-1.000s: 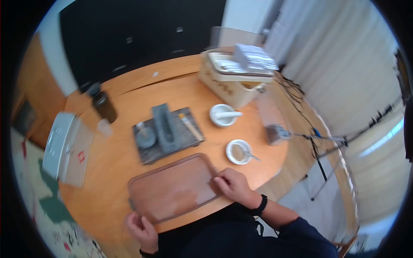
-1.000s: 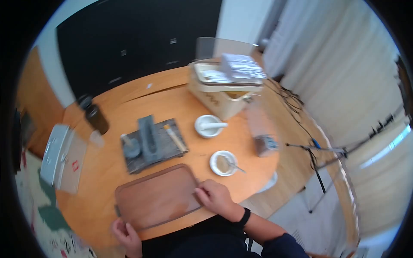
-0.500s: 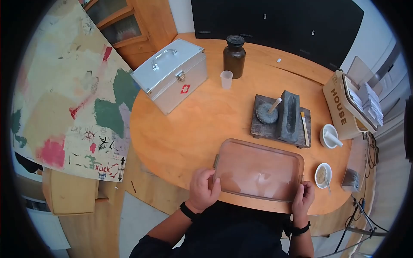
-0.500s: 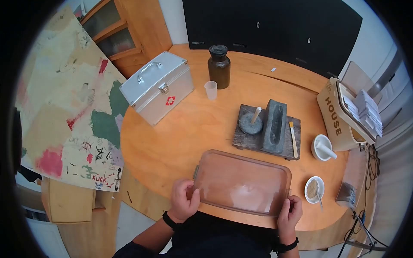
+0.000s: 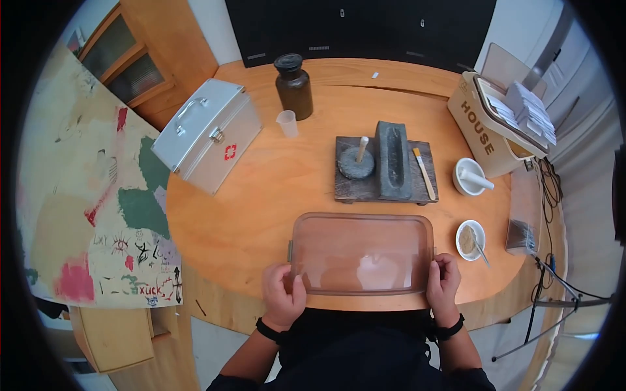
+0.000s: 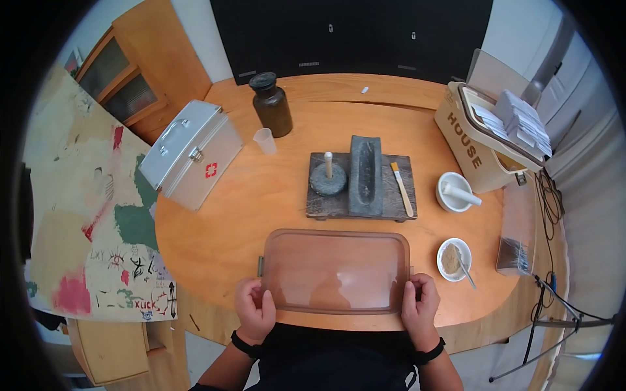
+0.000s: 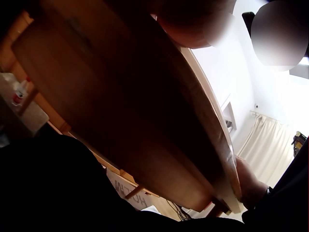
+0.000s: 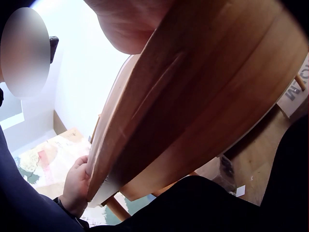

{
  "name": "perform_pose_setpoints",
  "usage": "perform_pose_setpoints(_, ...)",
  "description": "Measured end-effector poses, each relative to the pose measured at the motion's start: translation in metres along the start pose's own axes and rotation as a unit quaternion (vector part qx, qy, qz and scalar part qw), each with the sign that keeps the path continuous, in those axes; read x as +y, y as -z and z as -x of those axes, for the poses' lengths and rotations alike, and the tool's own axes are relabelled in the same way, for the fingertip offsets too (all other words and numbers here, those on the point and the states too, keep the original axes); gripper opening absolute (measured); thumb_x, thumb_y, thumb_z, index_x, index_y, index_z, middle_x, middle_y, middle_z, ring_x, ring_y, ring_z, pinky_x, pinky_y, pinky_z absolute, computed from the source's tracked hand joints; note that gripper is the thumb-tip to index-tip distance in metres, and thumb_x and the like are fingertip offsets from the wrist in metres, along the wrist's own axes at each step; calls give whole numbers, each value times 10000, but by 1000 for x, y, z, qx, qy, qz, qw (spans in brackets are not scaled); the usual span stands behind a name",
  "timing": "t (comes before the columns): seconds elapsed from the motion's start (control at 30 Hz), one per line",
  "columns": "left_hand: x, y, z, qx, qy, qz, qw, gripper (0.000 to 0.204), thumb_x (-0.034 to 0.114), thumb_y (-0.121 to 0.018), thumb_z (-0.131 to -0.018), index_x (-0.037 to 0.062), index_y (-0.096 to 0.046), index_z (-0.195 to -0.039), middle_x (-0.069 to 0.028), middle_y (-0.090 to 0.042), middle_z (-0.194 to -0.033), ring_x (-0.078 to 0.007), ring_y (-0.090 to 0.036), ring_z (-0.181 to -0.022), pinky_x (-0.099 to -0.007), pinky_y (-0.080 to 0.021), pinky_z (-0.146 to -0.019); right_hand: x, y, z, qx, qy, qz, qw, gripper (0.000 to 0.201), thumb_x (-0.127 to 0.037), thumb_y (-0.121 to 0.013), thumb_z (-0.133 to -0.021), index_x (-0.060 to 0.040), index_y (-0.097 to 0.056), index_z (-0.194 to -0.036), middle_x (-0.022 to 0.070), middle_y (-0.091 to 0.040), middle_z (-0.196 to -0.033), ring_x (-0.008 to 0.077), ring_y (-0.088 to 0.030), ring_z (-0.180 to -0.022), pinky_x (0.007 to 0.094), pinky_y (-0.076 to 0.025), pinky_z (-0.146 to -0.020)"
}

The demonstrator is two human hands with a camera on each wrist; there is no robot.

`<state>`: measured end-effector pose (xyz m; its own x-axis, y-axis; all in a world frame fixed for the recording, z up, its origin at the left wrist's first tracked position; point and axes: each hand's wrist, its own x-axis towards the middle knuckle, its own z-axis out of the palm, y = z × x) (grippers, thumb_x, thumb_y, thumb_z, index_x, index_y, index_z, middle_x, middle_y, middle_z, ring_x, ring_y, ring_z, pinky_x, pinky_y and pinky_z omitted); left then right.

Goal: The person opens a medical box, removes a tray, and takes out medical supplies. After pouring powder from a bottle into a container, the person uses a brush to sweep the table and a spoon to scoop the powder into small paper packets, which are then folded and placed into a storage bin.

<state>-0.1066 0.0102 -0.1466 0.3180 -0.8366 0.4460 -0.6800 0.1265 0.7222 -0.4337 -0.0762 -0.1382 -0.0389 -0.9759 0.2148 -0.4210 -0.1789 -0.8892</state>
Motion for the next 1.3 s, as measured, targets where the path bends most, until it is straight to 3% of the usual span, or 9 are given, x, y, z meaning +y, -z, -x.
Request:
perform_pose_setpoints(0.33, 0, 0, 0, 0, -17, -17, 1000, 315, -2, -629, -848, -3, -526, -1145, -189, -561, -1031, -319, -568, -867, -374, -482, -733, 1, -1, 0, 6, 1, -4, 1000, 74, -38, -592, -957, -5, -575, -1021, 13, -562, -777, 76, -506, -684, 227, -429, -620)
perform_pose_setpoints(0.6, -8, -1, 9, -28, 37, -12, 999, 270, 15, -614, -877, -18, -533, -1132, -180, -556, -1004, -286, -543, -795, -359, -451, -716, 4, 0, -3, 9, 0, 32, 999, 91, -49, -605, -960, 5, -586, -1031, 13, -564, -771, 76, -514, -694, 231, -443, -633)
perform_pose_setpoints(0.67, -7, 0, 7, -36, 16, -18, 999, 250, 10, -602, -888, -23, -535, -1126, -160, -544, -986, -250, -518, -765, -332, -433, -681, -1, -1, -2, 12, 6, 1, 1000, 93, -52, -603, -963, 9, -587, -1031, 17, -575, -776, 75, -526, -700, 228, -450, -643)
perform_pose_setpoints(0.73, -9, -3, 5, -21, 15, 25, 999, 261, -10, -555, -930, -9, -503, -1185, -81, -483, -1045, -124, -475, -809, -234, -424, -718, 0, -2, -2, 15, -11, -3, 1000, 92, -52, -601, -965, 10, -587, -1032, 17, -580, -779, 72, -529, -703, 226, -452, -645)
perform_pose_setpoints(0.9, -7, -3, 1, -20, -7, 16, 1000, 274, -25, -543, -930, -12, -500, -1201, -94, -483, -1062, -140, -484, -827, -241, -430, -726, -3, -2, -2, 7, -20, -22, 1000, 92, -51, -598, -968, 9, -587, -1036, 16, -592, -790, 65, -534, -708, 221, -454, -643)
perform_pose_setpoints(0.97, -4, -5, -3, 9, -48, 0, 999, 301, -23, -574, -896, -34, -543, -1195, -129, -524, -995, -216, -504, -818, -299, -448, -679, -1, -1, -2, 10, -6, -15, 1000, 102, -55, -601, -968, 8, -588, -1047, 13, -594, -795, 63, -531, -703, 219, -454, -637)
perform_pose_setpoints(1.1, 1, -3, -4, -5, -30, -2, 1000, 402, -24, -569, -896, -58, -521, -1294, -124, -523, -996, -213, -507, -833, -295, -456, -687, 0, -1, -1, 6, -15, -22, 1000, 112, -58, -604, -967, 7, -589, -1057, 11, -598, -798, 61, -530, -700, 217, -453, -633)
perform_pose_setpoints(1.17, 0, -1, -4, -23, -22, -14, 999, 497, -29, -538, -910, -82, -449, -1396, -92, -483, -1029, -164, -479, -845, -264, -438, -715, 0, -2, -1, 11, -5, -24, 1000, 113, -58, -603, -968, 7, -590, -1059, 7, -598, -796, 55, -526, -699, 213, -451, -634)
perform_pose_setpoints(1.3, 0, -2, -3, -3, -1, -17, 1000, 519, -17, -555, -905, -82, -444, -1407, -83, -482, -1005, -158, -468, -844, -260, -437, -711, 0, -2, -1, 10, -10, -24, 1000, 103, -58, -597, -971, 2, -588, -1055, 3, -596, -804, 53, -523, -699, 209, -448, -636)
